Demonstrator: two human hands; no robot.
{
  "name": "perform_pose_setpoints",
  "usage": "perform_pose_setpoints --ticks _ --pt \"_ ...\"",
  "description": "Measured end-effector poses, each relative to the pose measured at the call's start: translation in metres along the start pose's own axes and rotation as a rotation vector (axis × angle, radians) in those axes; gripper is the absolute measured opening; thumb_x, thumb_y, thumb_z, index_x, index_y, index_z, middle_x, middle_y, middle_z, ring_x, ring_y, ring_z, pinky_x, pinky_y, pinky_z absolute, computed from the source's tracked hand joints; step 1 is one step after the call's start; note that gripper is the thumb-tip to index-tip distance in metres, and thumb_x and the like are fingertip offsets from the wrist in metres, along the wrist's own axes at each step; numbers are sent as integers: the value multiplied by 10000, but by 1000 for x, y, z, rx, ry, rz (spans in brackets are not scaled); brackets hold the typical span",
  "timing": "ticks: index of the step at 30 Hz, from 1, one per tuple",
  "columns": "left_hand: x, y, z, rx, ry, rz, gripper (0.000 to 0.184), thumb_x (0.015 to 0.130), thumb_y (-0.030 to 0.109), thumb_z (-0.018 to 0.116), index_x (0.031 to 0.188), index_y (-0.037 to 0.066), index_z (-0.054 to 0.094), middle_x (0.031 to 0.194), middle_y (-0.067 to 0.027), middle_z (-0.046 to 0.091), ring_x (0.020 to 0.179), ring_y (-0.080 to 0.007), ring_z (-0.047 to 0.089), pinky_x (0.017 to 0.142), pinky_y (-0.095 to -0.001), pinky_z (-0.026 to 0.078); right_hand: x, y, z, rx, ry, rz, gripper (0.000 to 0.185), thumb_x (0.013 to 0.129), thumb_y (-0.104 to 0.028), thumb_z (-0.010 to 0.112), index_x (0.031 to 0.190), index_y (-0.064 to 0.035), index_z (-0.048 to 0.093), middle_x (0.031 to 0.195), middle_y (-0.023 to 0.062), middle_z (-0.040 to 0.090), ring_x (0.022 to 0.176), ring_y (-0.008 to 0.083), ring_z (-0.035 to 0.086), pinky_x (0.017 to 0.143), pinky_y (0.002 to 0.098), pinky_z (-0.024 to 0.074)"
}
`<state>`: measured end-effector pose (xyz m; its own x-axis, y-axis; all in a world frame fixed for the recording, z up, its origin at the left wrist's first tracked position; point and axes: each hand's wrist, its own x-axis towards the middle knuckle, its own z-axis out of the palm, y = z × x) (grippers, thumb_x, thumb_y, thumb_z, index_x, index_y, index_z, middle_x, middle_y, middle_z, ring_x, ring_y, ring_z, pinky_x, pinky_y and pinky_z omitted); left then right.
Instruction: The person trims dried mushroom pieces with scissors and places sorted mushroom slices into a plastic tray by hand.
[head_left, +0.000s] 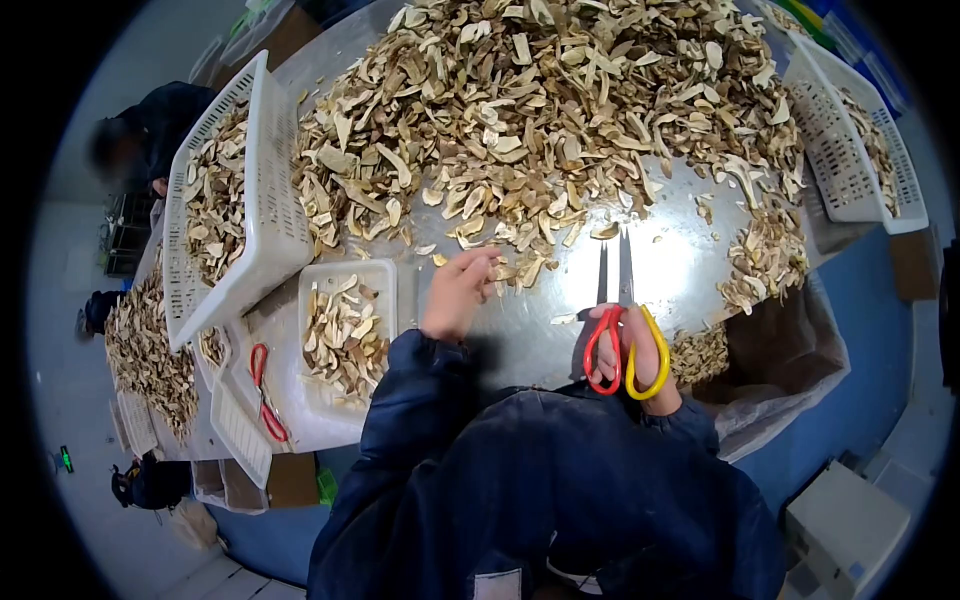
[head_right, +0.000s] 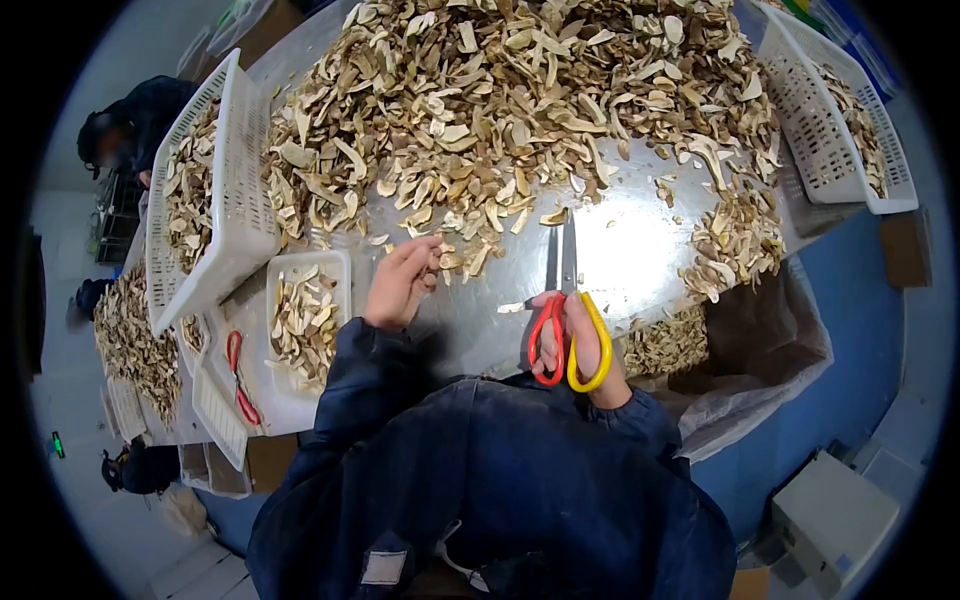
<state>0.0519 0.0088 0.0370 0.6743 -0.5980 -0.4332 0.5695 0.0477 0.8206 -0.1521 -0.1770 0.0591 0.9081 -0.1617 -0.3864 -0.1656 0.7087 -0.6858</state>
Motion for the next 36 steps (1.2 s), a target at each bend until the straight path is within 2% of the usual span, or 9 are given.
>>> perform_pose_setpoints --ticks 2,5,8,14,18,21,22,26,36 --pt "7 -8 -21 -608 -193 -187 408 1010 202 444 1382 46 379 1086 -73 548 877 -140 562 691 -221 492 1 6 -1 10 -24 31 550 1019 -470 278 1156 22 480 571 22 448 444 126 458 466 291 496" --pt "-2 -12 -18 -959 -529 -217 456 1034 303 358 1406 40 348 1158 -99 539 978 -180 558 778 -257 498 2 6 3 13 -61 36 543 1020 -466 280 1153 19 483 573 19 452 444 123 457 459 287 493" --pt "-19 -3 -4 -811 -322 -183 515 1035 381 296 1426 45 315 1293 -148 491 1130 -222 529 877 -310 489 1 7 3 -16 -50 28 551 1020 -469 281 1160 23 485 568 13 449 441 120 457 458 280 490" --pt "-29 10 13 -440 -147 -100 481 1010 222 392 1417 -15 299 1386 -196 443 1203 -243 524 943 -299 476 -1 5 5 -125 -10 46 507 1006 -452 369 1163 12 501 575 23 480 446 113 478 460 265 475" --pt "-48 31 32 -48 -187 -76 466 970 160 438 1380 -40 344 1310 -193 516 1073 -201 599 835 -247 505 -5 -7 14 -729 49 130 449 935 -388 572 1182 -22 489 617 83 530 498 192 538 500 314 462" --pt "-52 34 42 124 -154 -134 440 962 160 448 1364 -10 387 1199 -152 591 856 -134 620 660 -197 470 -11 -8 23 -1276 7 -235 513 852 -338 683 1207 -42 462 708 139 558 622 292 578 585 375 456" --pt "-53 36 41 193 -163 -141 428 961 155 449 1357 0 402 1142 -127 616 769 -106 596 606 -185 431 -12 -13 29 -1242 -14 -186 560 816 -310 720 1223 -39 447 791 162 558 734 352 560 663 409 444" --pt "-52 26 43 293 -108 -30 415 956 140 447 1355 28 432 914 -33 636 533 -38 384 495 -174 266 -14 -20 39 -1254 -27 -259 582 778 -285 754 1213 -37 458 793 131 542 754 324 537 675 406 430" --pt "-62 30 47 229 -122 -13 425 960 162 457 1356 12 428 793 -73 644 534 -38 387 495 -173 307 -13 -19 45 -1408 50 -276 611 743 -340 768 1191 -35 486 888 146 579 866 348 556 754 425 450"
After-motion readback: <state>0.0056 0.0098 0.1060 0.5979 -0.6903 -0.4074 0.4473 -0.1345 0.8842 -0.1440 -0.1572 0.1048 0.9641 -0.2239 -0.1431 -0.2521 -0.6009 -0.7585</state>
